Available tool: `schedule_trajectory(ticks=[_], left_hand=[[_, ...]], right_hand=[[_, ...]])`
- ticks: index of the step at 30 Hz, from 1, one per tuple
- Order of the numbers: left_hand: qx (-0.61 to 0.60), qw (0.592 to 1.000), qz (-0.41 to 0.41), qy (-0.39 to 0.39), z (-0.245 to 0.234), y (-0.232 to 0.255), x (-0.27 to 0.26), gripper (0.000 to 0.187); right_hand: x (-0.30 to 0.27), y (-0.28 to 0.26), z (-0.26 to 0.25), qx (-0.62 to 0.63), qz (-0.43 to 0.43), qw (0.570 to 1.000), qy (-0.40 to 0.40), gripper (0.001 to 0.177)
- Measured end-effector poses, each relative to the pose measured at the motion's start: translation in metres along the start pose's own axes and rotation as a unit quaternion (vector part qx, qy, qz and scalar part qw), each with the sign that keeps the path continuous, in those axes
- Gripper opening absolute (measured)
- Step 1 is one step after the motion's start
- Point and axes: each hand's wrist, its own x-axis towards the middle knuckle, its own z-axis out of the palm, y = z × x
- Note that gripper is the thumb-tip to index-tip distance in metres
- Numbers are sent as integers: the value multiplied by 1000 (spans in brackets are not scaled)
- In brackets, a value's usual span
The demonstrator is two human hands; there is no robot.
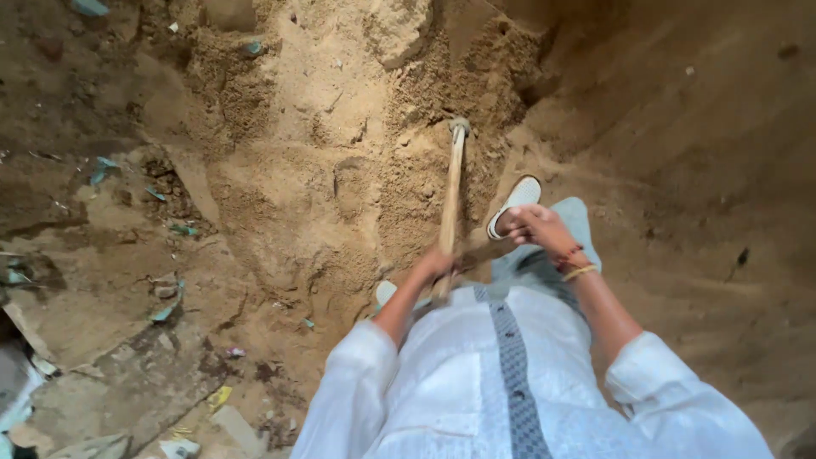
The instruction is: The person digs into a sand wall inside a sand pit using a long-handled hoe, repeatedly striking and pulling sand down toward the floor. They briefly reposition metal basins beside the work area and continue loosening and gathering sand with the hoe.
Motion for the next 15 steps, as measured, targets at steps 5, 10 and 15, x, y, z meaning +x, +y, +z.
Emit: schedule_trajectory(ticks=[5, 10, 15], left_hand=[[209, 971, -115, -1, -12, 28, -99, 43], [182, 952, -200, 145, -6, 109, -143, 46], [136, 936, -296, 135, -12, 109, -159, 43]], right_hand=[[154, 150, -66, -170, 31, 981, -89, 35], [236, 168, 27, -336, 47, 922, -186, 58], [276, 178, 78, -284, 203, 931, -105, 50]])
